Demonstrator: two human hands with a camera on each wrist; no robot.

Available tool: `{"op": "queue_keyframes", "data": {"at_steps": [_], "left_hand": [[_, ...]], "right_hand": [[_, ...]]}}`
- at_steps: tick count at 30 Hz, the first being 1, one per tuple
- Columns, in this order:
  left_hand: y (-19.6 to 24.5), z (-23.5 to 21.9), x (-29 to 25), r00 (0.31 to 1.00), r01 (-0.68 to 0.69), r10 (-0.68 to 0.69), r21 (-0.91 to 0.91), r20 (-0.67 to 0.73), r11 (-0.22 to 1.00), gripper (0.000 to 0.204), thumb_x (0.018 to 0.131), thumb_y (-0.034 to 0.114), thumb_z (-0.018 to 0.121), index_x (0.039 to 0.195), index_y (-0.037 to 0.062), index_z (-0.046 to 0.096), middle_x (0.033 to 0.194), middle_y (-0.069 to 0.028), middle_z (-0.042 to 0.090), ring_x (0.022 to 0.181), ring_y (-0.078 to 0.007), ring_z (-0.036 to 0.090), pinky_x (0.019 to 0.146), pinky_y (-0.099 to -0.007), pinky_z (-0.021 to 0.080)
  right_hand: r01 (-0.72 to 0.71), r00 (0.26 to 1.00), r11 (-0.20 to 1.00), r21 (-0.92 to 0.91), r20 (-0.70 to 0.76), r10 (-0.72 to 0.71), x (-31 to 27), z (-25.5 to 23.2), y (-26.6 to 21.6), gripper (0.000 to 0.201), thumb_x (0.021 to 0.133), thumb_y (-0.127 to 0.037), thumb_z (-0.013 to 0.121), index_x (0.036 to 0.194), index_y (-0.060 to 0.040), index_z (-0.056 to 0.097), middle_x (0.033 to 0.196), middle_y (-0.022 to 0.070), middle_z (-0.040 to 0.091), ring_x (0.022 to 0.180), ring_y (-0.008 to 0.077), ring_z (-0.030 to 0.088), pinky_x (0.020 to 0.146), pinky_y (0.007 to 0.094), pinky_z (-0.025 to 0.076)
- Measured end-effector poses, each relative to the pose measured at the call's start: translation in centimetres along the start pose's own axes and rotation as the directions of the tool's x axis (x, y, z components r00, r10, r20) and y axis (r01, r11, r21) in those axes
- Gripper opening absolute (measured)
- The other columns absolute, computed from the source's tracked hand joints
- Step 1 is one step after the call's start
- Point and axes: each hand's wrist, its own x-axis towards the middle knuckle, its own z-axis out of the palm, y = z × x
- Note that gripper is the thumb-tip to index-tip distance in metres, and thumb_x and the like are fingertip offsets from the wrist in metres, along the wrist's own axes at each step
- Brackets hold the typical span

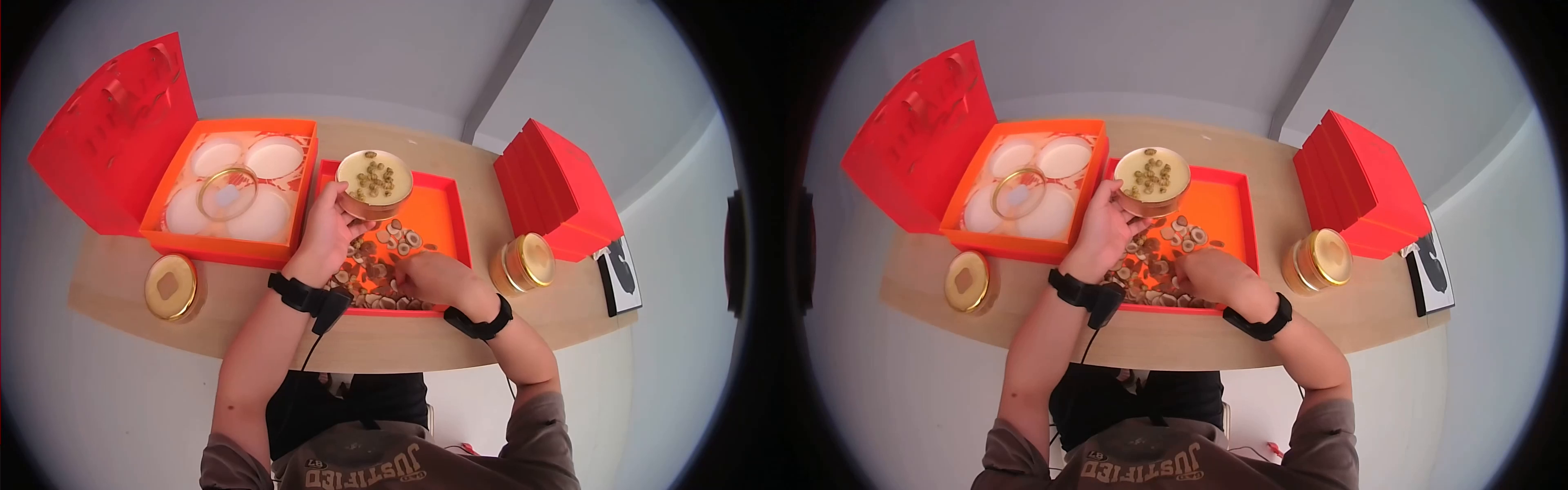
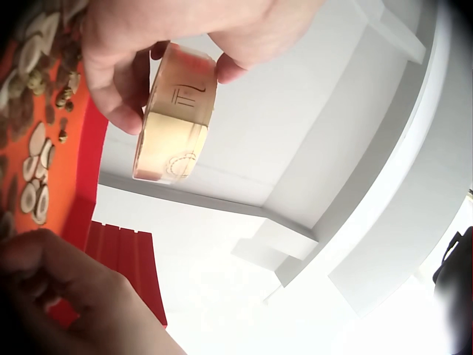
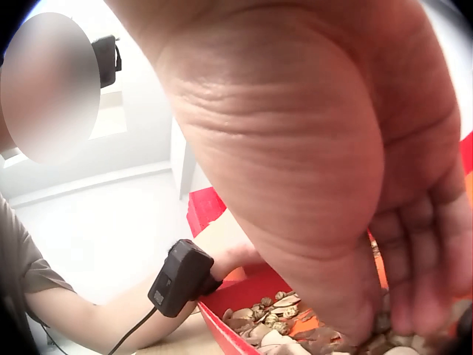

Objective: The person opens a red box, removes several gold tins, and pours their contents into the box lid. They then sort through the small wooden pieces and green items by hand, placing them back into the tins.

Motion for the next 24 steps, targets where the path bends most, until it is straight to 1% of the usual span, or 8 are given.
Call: {"op": "queue_keyframes", "data": {"at_steps": [3,6,9,11,15,17,21,24], "left_hand": [[-0.1,-0.2,0.0,1.0,-0.006,0.006,-0.006,0.012,1.0,0.041,0.099,0.038,0.056,0.126,0.0071,0.053,0.126,-0.0082,0.06,0.115,-0.0193,0.058,0.086,-0.0393,0.053],[0.0,-0.1,-0.1,0.999,-0.007,0.007,-0.008,0.034,1.0,0.032,0.099,0.038,0.057,0.118,0.0127,0.051,0.122,-0.0071,0.063,0.114,-0.0194,0.06,0.091,-0.0415,0.051],[0.1,0.1,-0.3,1.0,-0.016,0.016,-0.011,0.013,1.0,0.031,0.099,0.038,0.056,0.117,0.0127,0.051,0.122,-0.0073,0.063,0.115,-0.0196,0.06,0.091,-0.0417,0.051],[0.2,0.1,-0.3,0.999,-0.008,0.008,-0.008,0.032,1.0,0.041,0.099,0.038,0.056,0.126,0.0079,0.053,0.127,-0.0078,0.059,0.117,-0.0193,0.057,0.089,-0.0395,0.053],[-0.1,-0.1,0.1,1.0,-0.002,0.002,-0.005,0.004,1.0,0.041,0.098,0.038,0.057,0.126,0.0079,0.053,0.128,-0.008,0.059,0.117,-0.0196,0.057,0.089,-0.0398,0.053],[0.0,-0.1,0.1,1.0,-0.004,0.004,-0.008,-0.003,1.0,0.041,0.097,0.038,0.058,0.125,0.008,0.053,0.127,-0.0081,0.059,0.116,-0.0201,0.058,0.088,-0.0399,0.053],[0.1,0.0,0.0,1.0,-0.003,0.003,-0.019,-0.005,1.0,0.04,0.098,0.037,0.057,0.125,0.0078,0.053,0.126,-0.0084,0.06,0.116,-0.0204,0.058,0.086,-0.0396,0.054],[0.2,0.2,-0.2,1.0,-0.003,0.003,-0.023,-0.004,1.0,0.04,0.098,0.037,0.057,0.125,0.0077,0.053,0.125,-0.0083,0.06,0.115,-0.0202,0.058,0.085,-0.0392,0.054]], "right_hand": [[0.017,0.999,1.0,-0.018,-0.032,-0.017,0.1,0.2,0.0,0.017,0.09,-0.018,0.066,0.097,-0.0041,0.07,0.083,0.0181,0.07,0.085,0.0358,0.07,0.076,0.0467,0.054],[0.03,0.998,0.999,-0.04,-0.06,-0.033,0.0,0.2,-0.2,0.017,0.09,-0.019,0.065,0.098,-0.0051,0.071,0.084,0.0171,0.071,0.085,0.0353,0.07,0.077,0.0467,0.054],[0.054,0.991,0.997,0.063,-0.124,-0.045,-0.2,-0.3,-1.4,0.015,0.089,-0.016,0.065,0.099,-0.0069,0.072,0.086,0.0151,0.071,0.087,0.0347,0.07,0.077,0.0458,0.055],[0.22,0.968,0.974,0.057,-0.132,-0.211,0.2,-0.4,-2.1,0.014,0.088,-0.012,0.064,0.1,-0.0084,0.072,0.092,0.0138,0.072,0.09,0.0335,0.071,0.079,0.045,0.055],[0.257,0.956,0.962,0.092,-0.173,-0.239,1.3,0.4,-3.4,0.013,0.087,-0.009,0.065,0.098,-0.0072,0.072,0.097,0.0143,0.072,0.092,0.0334,0.071,0.08,0.0445,0.056],[0.265,0.958,0.963,0.044,-0.123,-0.258,2.2,1.0,-3.4,0.012,0.092,-0.014,0.064,0.1,-0.0081,0.07,0.098,0.0112,0.069,0.094,0.0318,0.069,0.08,0.0433,0.055],[0.245,0.965,0.97,0.012,-0.096,-0.242,2.7,1.2,-4.1,0.012,0.092,-0.013,0.063,0.101,-0.0079,0.07,0.099,0.0112,0.07,0.094,0.0323,0.069,0.08,0.0429,0.055],[0.216,0.976,0.976,-0.006,-0.007,-0.216,2.8,1.4,-4.1,0.013,0.092,-0.013,0.063,0.102,-0.0076,0.071,0.099,0.0117,0.071,0.094,0.032,0.07,0.081,0.0427,0.055]]}}
